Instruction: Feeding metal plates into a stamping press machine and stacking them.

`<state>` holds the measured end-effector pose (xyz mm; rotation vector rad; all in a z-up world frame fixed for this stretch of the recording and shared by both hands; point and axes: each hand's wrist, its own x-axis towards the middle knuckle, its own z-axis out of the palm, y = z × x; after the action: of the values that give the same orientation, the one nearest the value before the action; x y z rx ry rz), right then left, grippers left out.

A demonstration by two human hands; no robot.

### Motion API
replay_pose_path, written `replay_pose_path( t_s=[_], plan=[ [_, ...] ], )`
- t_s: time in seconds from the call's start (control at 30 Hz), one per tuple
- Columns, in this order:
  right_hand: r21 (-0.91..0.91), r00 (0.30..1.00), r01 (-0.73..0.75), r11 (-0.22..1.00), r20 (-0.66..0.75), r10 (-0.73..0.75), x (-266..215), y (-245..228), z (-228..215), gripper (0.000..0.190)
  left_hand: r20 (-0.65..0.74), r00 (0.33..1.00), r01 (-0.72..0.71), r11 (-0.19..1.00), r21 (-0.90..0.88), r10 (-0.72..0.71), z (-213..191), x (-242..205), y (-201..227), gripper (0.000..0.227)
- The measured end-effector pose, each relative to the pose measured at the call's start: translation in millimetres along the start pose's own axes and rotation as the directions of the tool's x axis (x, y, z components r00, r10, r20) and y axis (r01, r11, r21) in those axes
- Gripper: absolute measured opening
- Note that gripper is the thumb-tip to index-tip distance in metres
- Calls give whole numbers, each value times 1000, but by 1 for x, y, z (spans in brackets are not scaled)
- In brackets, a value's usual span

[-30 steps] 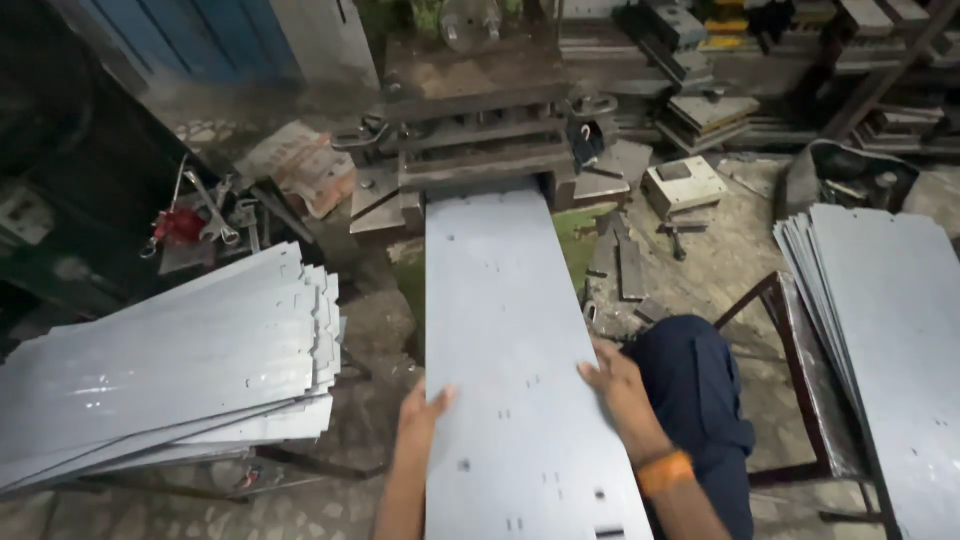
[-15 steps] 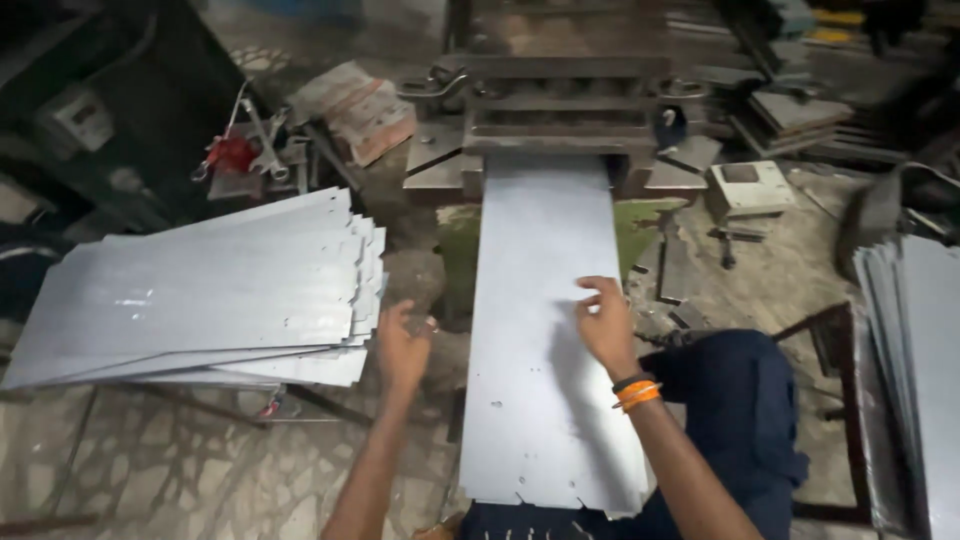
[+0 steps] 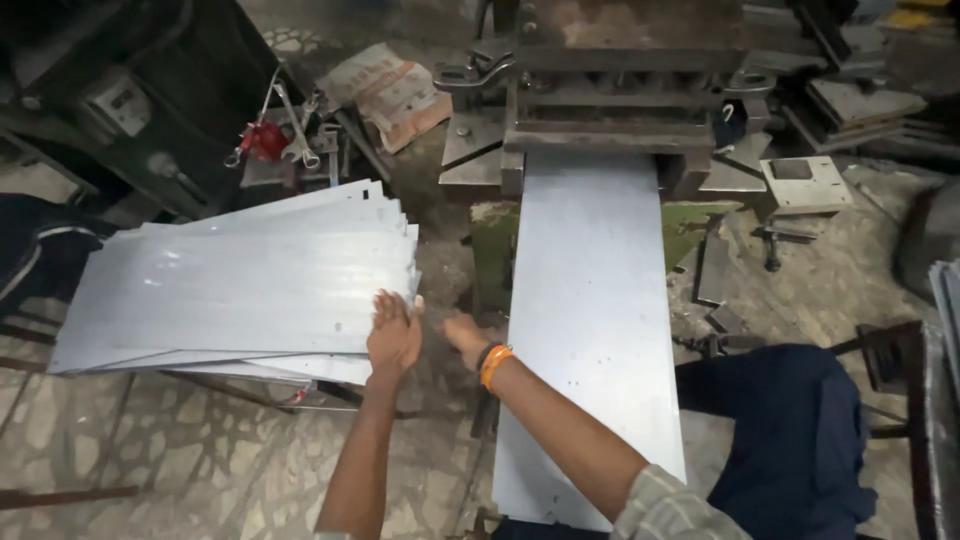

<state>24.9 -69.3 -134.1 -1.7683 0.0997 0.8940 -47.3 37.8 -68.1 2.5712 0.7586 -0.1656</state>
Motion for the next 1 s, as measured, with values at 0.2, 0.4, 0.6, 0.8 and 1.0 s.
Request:
replay_pose_path(
  t_s=[0.2, 0.4, 0.6, 0.8, 1.0],
  plan=[
    [243, 999, -43, 969, 13, 41, 20, 19, 27, 36, -119, 990, 12, 907, -421, -69, -18, -48, 7, 62],
    [364, 999, 38, 930, -30, -29, -52, -53, 33, 26, -175, 453, -396, -21, -918, -874, 29, -69, -94, 36],
    [339, 869, 261, 904, 325, -373, -269, -79, -91, 25, -68, 931, -296, -633, -716, -359, -2, -85, -134, 28],
    [404, 967, 224, 887, 20, -254, -278, 21, -217, 87, -40, 944, -135, -271, -953, -327, -52, -171, -22, 61],
    [441, 955, 206, 873, 104, -278, -326, 6, -252, 66, 29, 958, 16, -47, -999, -285, -36, -170, -4, 78]
  ],
)
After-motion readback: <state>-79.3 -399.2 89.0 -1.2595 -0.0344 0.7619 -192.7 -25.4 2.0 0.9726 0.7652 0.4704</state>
